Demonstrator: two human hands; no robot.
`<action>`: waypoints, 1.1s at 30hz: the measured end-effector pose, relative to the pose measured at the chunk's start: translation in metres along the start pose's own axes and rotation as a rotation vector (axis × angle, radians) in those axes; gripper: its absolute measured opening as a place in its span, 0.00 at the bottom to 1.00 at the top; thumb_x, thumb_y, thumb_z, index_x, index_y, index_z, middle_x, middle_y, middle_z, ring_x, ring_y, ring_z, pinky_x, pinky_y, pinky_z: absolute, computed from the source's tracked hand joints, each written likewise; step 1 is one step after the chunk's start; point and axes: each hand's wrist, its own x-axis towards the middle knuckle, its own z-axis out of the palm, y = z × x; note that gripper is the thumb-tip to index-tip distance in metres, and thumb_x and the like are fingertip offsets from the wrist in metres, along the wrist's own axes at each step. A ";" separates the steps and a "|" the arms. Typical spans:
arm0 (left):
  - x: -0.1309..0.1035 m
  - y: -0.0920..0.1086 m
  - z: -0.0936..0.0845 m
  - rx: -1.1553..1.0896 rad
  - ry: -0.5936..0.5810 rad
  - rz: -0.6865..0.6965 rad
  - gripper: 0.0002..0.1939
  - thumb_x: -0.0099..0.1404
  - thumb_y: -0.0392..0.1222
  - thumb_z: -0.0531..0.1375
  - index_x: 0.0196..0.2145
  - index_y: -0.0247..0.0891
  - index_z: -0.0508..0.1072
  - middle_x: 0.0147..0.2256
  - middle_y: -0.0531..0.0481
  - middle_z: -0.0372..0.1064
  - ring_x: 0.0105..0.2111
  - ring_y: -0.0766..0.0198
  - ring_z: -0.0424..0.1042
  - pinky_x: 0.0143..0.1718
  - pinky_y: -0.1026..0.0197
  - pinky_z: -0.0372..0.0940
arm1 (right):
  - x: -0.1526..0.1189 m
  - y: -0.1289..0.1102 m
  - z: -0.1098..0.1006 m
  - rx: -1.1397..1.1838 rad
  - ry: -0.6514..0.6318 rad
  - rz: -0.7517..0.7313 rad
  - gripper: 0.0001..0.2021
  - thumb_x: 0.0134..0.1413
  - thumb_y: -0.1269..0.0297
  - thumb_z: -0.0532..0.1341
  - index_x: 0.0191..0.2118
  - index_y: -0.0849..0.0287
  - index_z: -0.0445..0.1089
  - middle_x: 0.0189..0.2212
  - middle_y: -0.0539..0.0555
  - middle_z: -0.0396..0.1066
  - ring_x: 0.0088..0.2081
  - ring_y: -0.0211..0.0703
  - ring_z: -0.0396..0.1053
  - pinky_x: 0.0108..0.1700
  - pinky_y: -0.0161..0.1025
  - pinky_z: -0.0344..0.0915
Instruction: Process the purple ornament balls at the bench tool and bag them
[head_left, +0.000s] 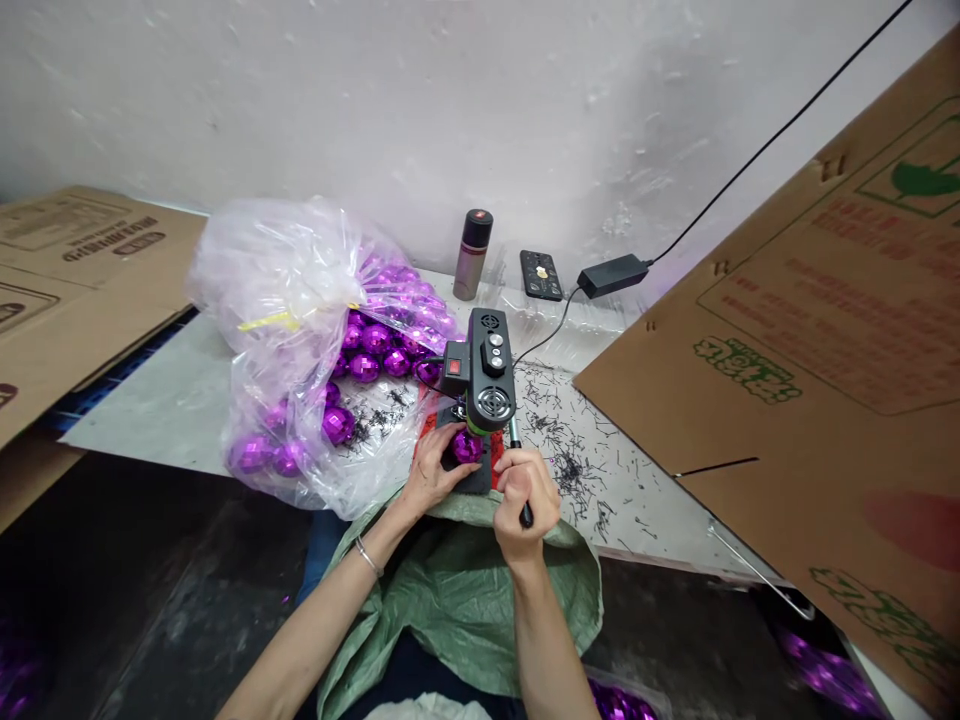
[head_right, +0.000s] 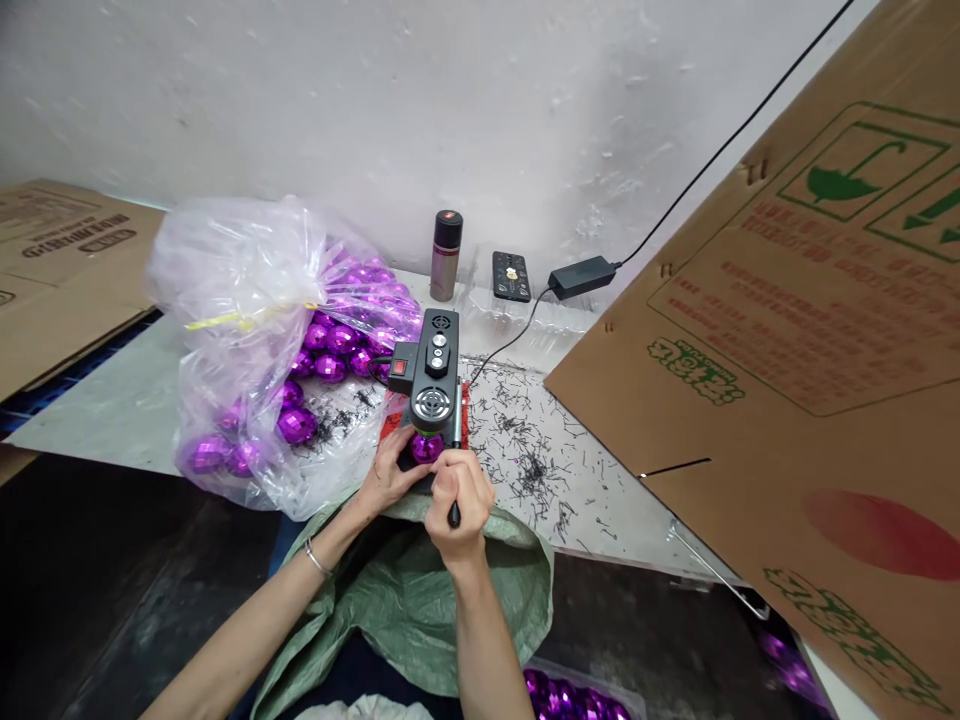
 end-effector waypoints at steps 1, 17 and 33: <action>0.000 0.000 0.000 0.000 -0.003 0.002 0.31 0.65 0.53 0.69 0.61 0.40 0.71 0.56 0.38 0.76 0.57 0.45 0.76 0.60 0.41 0.70 | -0.003 0.003 0.001 0.000 0.002 -0.004 0.15 0.68 0.73 0.51 0.28 0.54 0.63 0.25 0.49 0.67 0.28 0.39 0.68 0.31 0.38 0.63; 0.000 0.000 0.003 -0.001 0.026 0.017 0.29 0.66 0.53 0.68 0.60 0.39 0.72 0.55 0.37 0.76 0.56 0.45 0.76 0.58 0.42 0.71 | -0.025 0.026 0.017 0.000 0.104 -0.079 0.19 0.74 0.64 0.48 0.27 0.54 0.60 0.26 0.48 0.66 0.27 0.37 0.66 0.36 0.40 0.67; 0.001 -0.004 0.006 -0.004 0.047 0.034 0.30 0.65 0.52 0.69 0.60 0.39 0.71 0.55 0.37 0.77 0.55 0.45 0.77 0.58 0.43 0.70 | -0.028 0.033 0.021 -0.009 0.131 -0.121 0.18 0.73 0.68 0.46 0.28 0.53 0.59 0.25 0.47 0.63 0.28 0.38 0.65 0.42 0.42 0.70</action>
